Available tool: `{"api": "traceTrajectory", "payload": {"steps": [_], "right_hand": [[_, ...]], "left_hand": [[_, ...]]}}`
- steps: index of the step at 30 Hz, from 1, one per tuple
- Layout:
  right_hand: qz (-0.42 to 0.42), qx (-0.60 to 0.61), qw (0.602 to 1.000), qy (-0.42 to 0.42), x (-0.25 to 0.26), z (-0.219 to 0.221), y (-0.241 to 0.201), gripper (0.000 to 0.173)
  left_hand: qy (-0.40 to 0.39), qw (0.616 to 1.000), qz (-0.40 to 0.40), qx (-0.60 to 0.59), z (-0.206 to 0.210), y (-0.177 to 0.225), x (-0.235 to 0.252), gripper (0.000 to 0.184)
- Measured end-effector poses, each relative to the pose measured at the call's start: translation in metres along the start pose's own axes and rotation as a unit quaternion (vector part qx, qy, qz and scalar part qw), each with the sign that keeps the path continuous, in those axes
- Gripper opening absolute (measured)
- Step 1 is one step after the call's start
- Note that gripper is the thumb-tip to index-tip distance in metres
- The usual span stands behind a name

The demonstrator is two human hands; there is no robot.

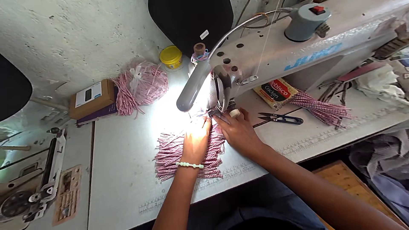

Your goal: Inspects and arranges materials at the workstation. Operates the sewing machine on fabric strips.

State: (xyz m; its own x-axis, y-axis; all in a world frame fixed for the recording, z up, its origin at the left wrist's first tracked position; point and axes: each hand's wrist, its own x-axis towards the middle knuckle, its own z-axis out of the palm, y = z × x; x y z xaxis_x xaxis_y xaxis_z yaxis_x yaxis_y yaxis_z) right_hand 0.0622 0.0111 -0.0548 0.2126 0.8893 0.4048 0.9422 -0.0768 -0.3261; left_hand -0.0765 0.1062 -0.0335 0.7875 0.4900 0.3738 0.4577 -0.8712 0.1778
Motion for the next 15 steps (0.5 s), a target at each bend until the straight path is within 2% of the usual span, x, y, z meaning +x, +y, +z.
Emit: {"api": "traceTrajectory", "payload": {"steps": [6, 9, 12, 15], "right_hand": [[0.003, 0.003, 1.000, 0.000, 0.001, -0.001, -0.001, 0.032], [-0.002, 0.024, 0.996, 0.084, -0.006, -0.022, 0.014, 0.025], [0.026, 0.025, 0.983, 0.177, -0.026, -0.064, 0.053, 0.029], [0.093, -0.058, 0.966, 0.232, -0.053, -0.105, 0.114, 0.033]], "left_hand": [[-0.048, 0.998, -0.019, 0.043, -0.003, 0.010, 0.005, 0.026], [-0.067, 0.996, -0.028, 0.043, -0.006, 0.014, 0.006, 0.025], [-0.081, 0.995, -0.041, 0.030, -0.008, 0.014, 0.004, 0.027], [-0.109, 0.992, -0.060, 0.023, -0.011, 0.013, 0.007, 0.029]]}}
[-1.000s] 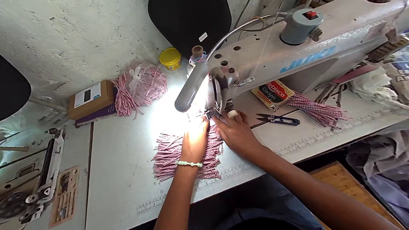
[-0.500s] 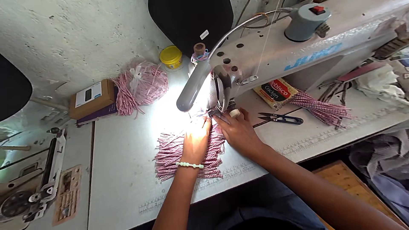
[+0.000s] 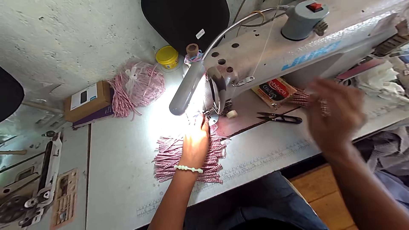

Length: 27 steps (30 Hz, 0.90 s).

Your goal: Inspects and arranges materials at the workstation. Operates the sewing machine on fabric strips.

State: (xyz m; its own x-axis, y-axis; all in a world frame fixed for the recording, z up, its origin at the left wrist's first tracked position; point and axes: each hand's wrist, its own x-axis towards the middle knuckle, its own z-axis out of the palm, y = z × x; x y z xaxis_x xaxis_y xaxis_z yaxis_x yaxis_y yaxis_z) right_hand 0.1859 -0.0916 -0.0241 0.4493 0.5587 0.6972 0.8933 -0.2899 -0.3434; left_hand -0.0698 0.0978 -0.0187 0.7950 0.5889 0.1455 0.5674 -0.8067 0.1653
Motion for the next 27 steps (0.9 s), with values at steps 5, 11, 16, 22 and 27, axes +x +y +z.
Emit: {"api": "traceTrajectory", "payload": {"steps": [5, 11, 16, 22, 27], "right_hand": [[0.096, -0.077, 0.992, -0.032, 0.006, -0.007, 0.070, 0.044], [0.110, -0.090, 0.990, -0.028, 0.006, 0.000, 0.069, 0.043], [0.126, -0.094, 0.986, -0.054, 0.002, -0.001, 0.072, 0.041], [0.167, -0.097, 0.974, -0.116, 0.004, -0.002, 0.071, 0.040], [0.179, -0.099, 0.972, -0.117, 0.004, -0.002, 0.071, 0.041]], "left_hand": [[-0.096, 0.994, -0.034, -0.035, -0.011, -0.003, 0.010, 0.034], [-0.088, 0.995, -0.040, -0.033, -0.012, -0.004, 0.016, 0.032], [-0.030, 0.998, -0.022, -0.042, -0.004, -0.009, 0.017, 0.028], [0.023, 0.997, 0.035, -0.062, 0.002, -0.017, 0.015, 0.023], [0.027, 0.997, 0.021, -0.070, 0.002, -0.009, 0.006, 0.022]]}}
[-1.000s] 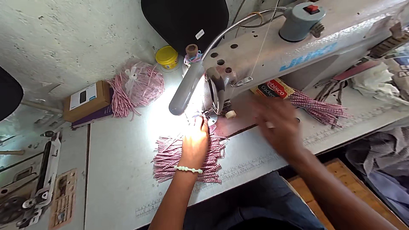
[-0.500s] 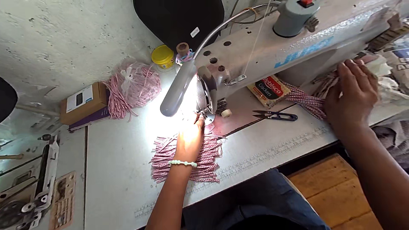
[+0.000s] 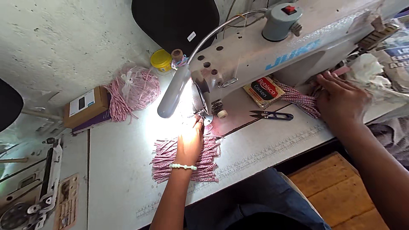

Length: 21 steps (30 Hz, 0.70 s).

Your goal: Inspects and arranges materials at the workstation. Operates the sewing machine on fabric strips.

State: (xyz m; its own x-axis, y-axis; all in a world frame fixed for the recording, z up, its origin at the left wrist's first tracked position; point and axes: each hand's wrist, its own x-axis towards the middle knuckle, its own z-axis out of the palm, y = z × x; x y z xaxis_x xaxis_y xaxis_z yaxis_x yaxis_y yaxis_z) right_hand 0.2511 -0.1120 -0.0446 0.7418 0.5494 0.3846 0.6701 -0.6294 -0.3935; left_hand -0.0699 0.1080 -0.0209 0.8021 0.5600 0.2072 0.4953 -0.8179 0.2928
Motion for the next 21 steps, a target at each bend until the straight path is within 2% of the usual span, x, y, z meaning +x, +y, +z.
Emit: {"api": "traceTrajectory", "payload": {"steps": [3, 9, 14, 21], "right_hand": [[0.004, 0.005, 1.000, 0.007, 0.000, -0.001, -0.002, 0.040], [-0.059, 0.024, 0.992, 0.106, -0.002, 0.003, 0.003, 0.045], [-0.062, 0.023, 0.992, 0.108, 0.000, 0.003, 0.003, 0.045], [-0.066, 0.035, 0.992, 0.105, -0.001, 0.003, 0.004, 0.044]], "left_hand": [[0.007, 1.000, -0.005, 0.000, 0.002, 0.003, -0.003, 0.023], [-0.006, 1.000, -0.027, -0.007, 0.000, 0.006, 0.000, 0.023], [-0.076, 0.993, -0.088, 0.018, -0.007, 0.009, 0.013, 0.029], [-0.049, 0.996, -0.077, 0.004, -0.012, 0.002, 0.017, 0.024]]}}
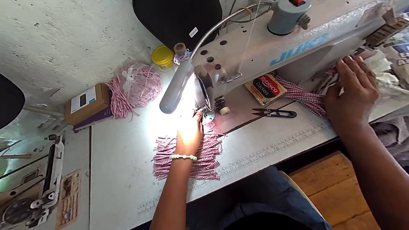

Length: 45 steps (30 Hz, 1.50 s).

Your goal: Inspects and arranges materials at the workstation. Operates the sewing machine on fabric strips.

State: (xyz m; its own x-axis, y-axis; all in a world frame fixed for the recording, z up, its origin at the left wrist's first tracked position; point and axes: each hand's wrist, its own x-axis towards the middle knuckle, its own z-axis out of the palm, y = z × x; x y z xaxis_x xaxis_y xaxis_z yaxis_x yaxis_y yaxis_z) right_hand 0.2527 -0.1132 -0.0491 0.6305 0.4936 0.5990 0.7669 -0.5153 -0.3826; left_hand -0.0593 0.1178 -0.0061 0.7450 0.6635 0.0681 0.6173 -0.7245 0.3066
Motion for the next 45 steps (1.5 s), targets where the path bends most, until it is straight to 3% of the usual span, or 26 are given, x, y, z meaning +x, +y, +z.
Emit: {"api": "traceTrajectory", "payload": {"steps": [5, 9, 14, 20, 25, 29, 45], "right_hand": [[0.001, 0.008, 1.000, -0.006, 0.001, -0.001, 0.001, 0.044], [-0.007, 0.013, 1.000, 0.003, 0.001, 0.001, 0.003, 0.042], [-0.006, 0.015, 1.000, 0.001, 0.000, 0.000, 0.003, 0.042], [-0.005, 0.021, 1.000, -0.009, 0.000, -0.001, 0.003, 0.044], [0.001, 0.022, 1.000, -0.009, -0.001, -0.001, 0.002, 0.044], [-0.004, 0.020, 1.000, -0.006, 0.000, 0.000, 0.005, 0.044], [0.000, 0.027, 1.000, -0.016, 0.000, 0.000, 0.005, 0.044]], "left_hand": [[-0.011, 0.992, -0.005, -0.123, -0.014, 0.000, -0.028, 0.019], [-0.009, 0.989, 0.011, -0.144, -0.008, -0.004, -0.035, 0.014], [0.017, 0.992, -0.037, -0.120, -0.009, -0.002, -0.014, 0.010], [0.074, 0.995, 0.037, -0.054, 0.011, -0.010, -0.005, 0.010], [0.082, 0.995, 0.034, -0.055, 0.012, -0.007, -0.012, 0.014], [0.139, 0.984, 0.090, -0.063, 0.016, -0.002, -0.020, 0.010], [0.078, 0.992, 0.101, -0.004, 0.006, -0.021, -0.031, 0.031]]}}
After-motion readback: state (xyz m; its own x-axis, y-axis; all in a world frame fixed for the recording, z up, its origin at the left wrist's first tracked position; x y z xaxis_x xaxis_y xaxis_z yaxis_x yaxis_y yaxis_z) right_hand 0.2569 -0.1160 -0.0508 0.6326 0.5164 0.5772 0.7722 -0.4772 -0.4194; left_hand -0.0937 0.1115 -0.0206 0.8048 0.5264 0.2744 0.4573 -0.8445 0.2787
